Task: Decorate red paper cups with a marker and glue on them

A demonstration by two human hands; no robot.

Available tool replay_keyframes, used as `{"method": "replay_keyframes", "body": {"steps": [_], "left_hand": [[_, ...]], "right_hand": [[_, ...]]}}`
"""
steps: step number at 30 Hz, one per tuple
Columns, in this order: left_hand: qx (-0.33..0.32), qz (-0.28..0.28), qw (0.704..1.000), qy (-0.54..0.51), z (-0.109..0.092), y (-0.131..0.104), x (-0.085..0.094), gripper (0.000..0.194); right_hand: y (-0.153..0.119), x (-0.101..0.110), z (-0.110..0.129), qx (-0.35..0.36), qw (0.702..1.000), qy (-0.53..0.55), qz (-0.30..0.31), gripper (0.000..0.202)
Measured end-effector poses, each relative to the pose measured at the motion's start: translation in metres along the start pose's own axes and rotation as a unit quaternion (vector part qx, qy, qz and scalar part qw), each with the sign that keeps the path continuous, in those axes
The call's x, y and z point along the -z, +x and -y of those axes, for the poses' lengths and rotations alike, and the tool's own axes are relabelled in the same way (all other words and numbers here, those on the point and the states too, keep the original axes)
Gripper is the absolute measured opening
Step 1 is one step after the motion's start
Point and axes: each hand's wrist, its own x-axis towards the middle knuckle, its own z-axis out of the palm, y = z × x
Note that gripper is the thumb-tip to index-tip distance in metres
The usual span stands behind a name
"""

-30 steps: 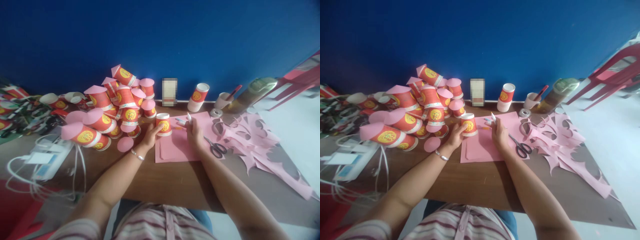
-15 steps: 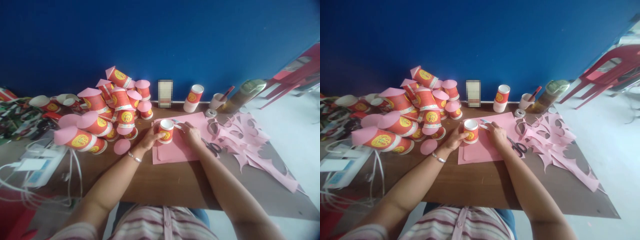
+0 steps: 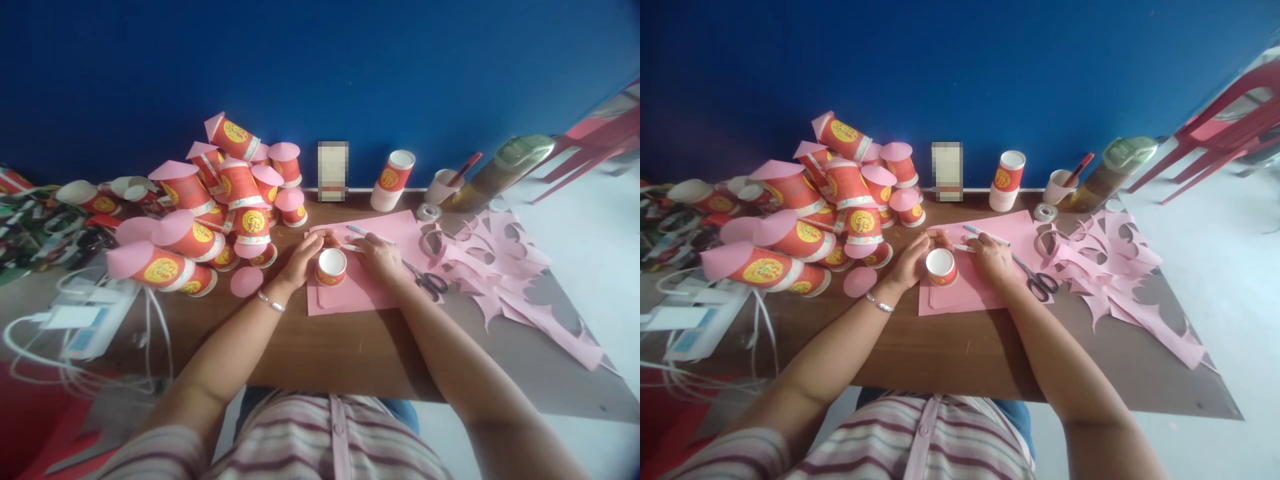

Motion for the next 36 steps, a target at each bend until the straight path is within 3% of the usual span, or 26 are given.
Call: {"method": "replay_keyframes", "body": {"steps": [6, 16, 25, 32, 36], "left_hand": [[0.007, -0.137, 0.990, 0.043, 0.009, 0.009, 0.003, 0.040], [-0.001, -0.127, 0.988, 0.085, 0.012, 0.013, 0.005, 0.034], [-0.011, -0.107, 0.990, 0.091, 0.007, 0.011, 0.001, 0.033], [-0.051, -0.069, 0.996, -0.022, -0.001, 0.004, 0.001, 0.058], [-0.016, -0.110, 0.992, 0.057, 0.003, 0.006, 0.003, 0.047]], "right_hand": [[0.004, 0.001, -0.001, -0.013, 1.000, 0.012, -0.006, 0.028], [0.003, -0.003, 0.001, -0.002, 1.000, -0.003, -0.009, 0.027], [0.009, -0.005, 0.005, -0.031, 0.985, 0.165, -0.041, 0.020], [-0.003, -0.004, 0.011, -0.024, 0.991, 0.129, -0.025, 0.030], [-0.002, -0.004, 0.011, -0.021, 0.987, 0.152, -0.038, 0.028]]}}
